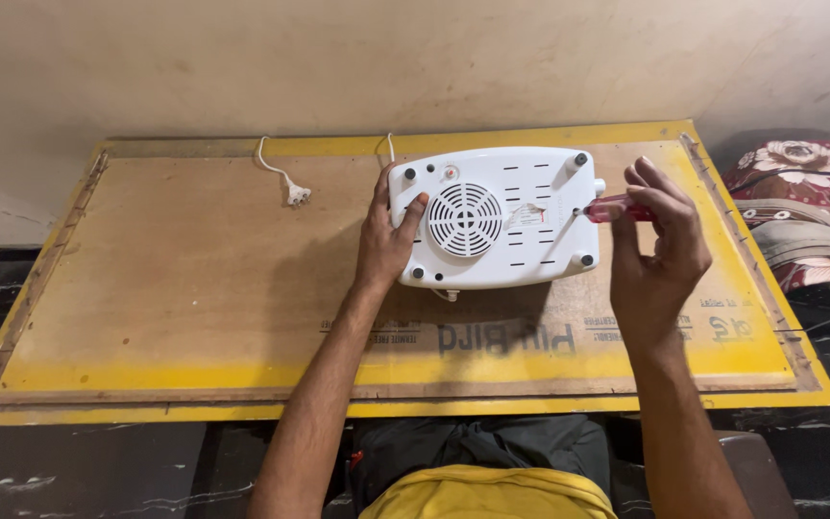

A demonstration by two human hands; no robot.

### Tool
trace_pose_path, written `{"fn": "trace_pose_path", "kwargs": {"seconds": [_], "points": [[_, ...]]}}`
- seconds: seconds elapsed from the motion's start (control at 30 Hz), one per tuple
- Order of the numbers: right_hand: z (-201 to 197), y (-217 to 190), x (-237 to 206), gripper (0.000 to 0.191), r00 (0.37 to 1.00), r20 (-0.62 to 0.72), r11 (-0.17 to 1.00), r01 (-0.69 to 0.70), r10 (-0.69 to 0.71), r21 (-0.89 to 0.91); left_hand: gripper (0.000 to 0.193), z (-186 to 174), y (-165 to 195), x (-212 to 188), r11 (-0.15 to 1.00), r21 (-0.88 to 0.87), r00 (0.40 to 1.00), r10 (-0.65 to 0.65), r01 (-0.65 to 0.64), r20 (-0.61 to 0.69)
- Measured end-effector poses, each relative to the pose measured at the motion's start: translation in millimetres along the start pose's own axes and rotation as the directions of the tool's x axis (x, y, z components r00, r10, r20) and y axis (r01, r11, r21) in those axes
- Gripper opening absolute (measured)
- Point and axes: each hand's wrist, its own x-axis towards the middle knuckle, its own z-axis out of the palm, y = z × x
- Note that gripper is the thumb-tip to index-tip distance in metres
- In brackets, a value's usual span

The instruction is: The person uses a red screwdriver to unscrew screws from the base of a white table fan lying upside down on a board-covered table. They rotate and reposition the fan, unscrew screws from different corners of the base, and briefly lift the fan to view its top before continuing to unscrew the base screws.

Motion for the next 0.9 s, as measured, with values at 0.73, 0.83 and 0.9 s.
{"fn": "trace_pose_path", "kwargs": {"seconds": [0.73,0.83,0.9], "points": [[-64,-44,-19,0.029,0.995,-0.081,0.997,-0.057,0.061,0.049,0.072,6,9,-4,1.000,-0.009,1.000,0.003,-0.003,-0.014],[-57,-54,-38,0.030,0.992,-0.073,0.988,-0.093,0.103,0.127,0.072,7,8,-5,0.999,0.019,0.999,0.030,-0.030,-0.022],[-44,-59,-47,0.030,0.994,-0.053,0.981,-0.088,0.098,0.172,0.073,7,8,-4,0.999,0.030,0.999,0.036,-0.035,-0.026]]}}
